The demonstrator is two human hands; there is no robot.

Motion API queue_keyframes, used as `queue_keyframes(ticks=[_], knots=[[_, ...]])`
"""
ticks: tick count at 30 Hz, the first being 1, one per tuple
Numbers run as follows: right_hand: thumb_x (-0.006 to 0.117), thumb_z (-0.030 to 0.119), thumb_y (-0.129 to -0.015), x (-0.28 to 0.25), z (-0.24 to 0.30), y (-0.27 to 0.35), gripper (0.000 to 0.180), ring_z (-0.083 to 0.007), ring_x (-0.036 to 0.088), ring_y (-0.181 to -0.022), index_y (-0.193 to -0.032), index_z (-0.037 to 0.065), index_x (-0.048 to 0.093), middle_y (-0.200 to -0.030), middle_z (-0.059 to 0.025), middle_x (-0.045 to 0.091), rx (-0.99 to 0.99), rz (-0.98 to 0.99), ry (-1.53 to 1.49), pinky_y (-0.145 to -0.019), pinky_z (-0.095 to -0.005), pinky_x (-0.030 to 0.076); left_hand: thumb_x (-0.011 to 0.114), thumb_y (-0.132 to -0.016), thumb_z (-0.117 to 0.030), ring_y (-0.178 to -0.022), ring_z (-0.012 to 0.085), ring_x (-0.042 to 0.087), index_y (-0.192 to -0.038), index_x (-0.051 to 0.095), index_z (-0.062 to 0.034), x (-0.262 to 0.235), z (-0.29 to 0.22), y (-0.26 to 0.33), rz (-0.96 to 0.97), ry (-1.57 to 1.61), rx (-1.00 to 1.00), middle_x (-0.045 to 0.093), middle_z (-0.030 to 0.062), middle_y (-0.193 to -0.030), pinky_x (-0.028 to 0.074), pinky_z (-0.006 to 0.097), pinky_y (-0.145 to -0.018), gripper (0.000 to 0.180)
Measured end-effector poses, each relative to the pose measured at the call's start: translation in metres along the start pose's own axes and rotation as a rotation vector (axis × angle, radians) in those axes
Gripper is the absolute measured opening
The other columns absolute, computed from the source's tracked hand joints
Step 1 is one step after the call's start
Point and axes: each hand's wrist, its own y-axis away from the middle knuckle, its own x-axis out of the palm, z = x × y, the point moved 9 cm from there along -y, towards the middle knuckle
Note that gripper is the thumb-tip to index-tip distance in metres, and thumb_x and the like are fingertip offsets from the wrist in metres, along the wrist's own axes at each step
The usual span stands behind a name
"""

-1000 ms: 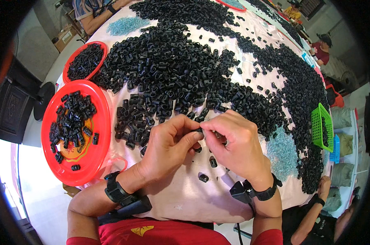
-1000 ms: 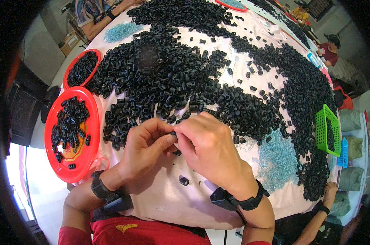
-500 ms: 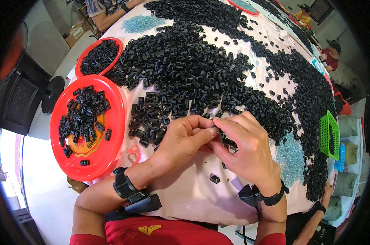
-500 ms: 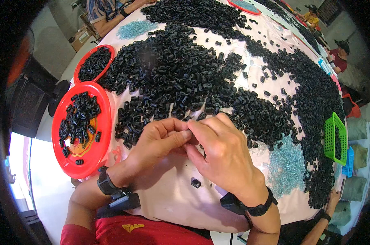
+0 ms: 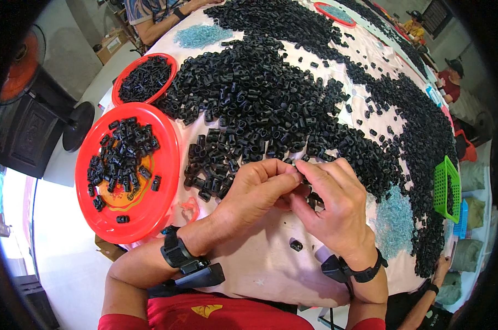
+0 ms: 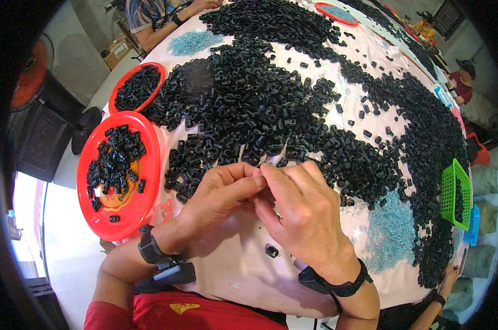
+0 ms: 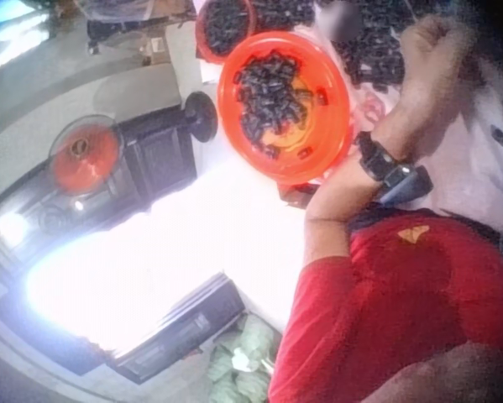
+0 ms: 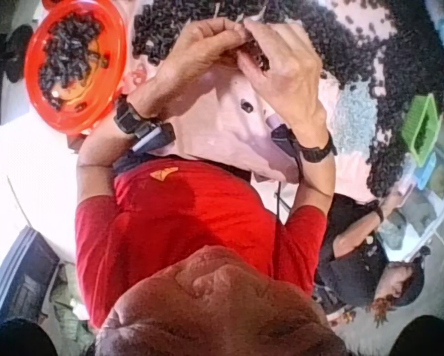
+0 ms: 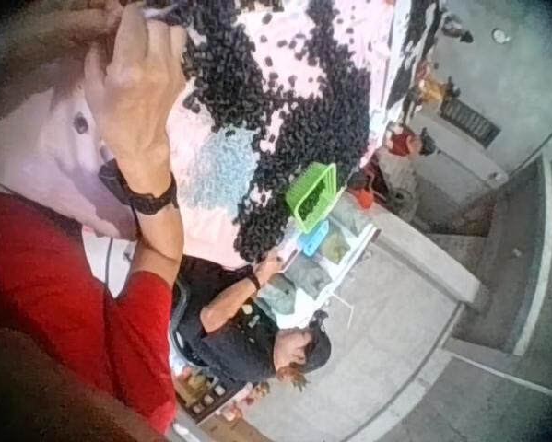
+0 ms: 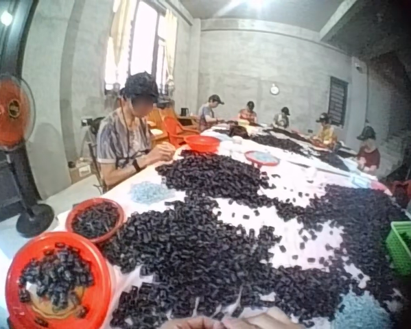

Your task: The person picks up a black plastic cord lock and a small metal spring from a table, inserts the spring into the cord lock by hand, and places the assembled unit onto a red tray, repeating the process.

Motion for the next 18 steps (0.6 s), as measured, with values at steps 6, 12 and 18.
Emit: queue_keyframes(ticks=[6, 12, 18], knots=[[0.085, 0.004, -0.064, 0.002, -0.008, 0.0, 0.051, -0.028, 0.064, -0.086, -0.113, 0.003, 0.072, -0.098, -0.01, 0.068, 0.054, -0.003, -0.026, -0.069, -0.0371, 0.056, 0.06, -0.105, -0.023, -0.089, 0.0099, 0.066, -0.109, 0.068, -0.0015, 0.009, 0.002, 0.002, 0.028, 0.079, -0.027, 0.073, 0.0066, -0.102, 0.054, 0.027, -0.085, 0.023], [0.083, 0.0, -0.064, 0.002, -0.009, 0.0, 0.047, -0.0294, 0.065, -0.09, -0.11, 0.001, 0.073, -0.105, -0.0114, 0.07, 0.052, -0.022, -0.088, -0.074, -0.0369, 0.057, 0.058, -0.106, -0.025, -0.095, 0.0103, 0.067, -0.113, 0.069, -0.0049, 0.01, 0.004, 0.001, 0.072, 0.121, -0.06, 0.073, 0.0047, -0.104, 0.053, 0.028, -0.087, 0.023], [0.082, 0.0, -0.065, 0.0, -0.015, 0.0, 0.046, -0.0297, 0.066, -0.089, -0.111, 0.001, 0.073, -0.106, -0.0123, 0.07, 0.063, -0.026, -0.134, -0.075, -0.0373, 0.057, 0.056, -0.107, -0.026, -0.096, 0.01, 0.066, -0.114, 0.069, -0.0038, 0.014, 0.001, 0.002, 0.051, 0.166, -0.087, 0.072, 0.0041, -0.105, 0.052, 0.027, -0.089, 0.026]])
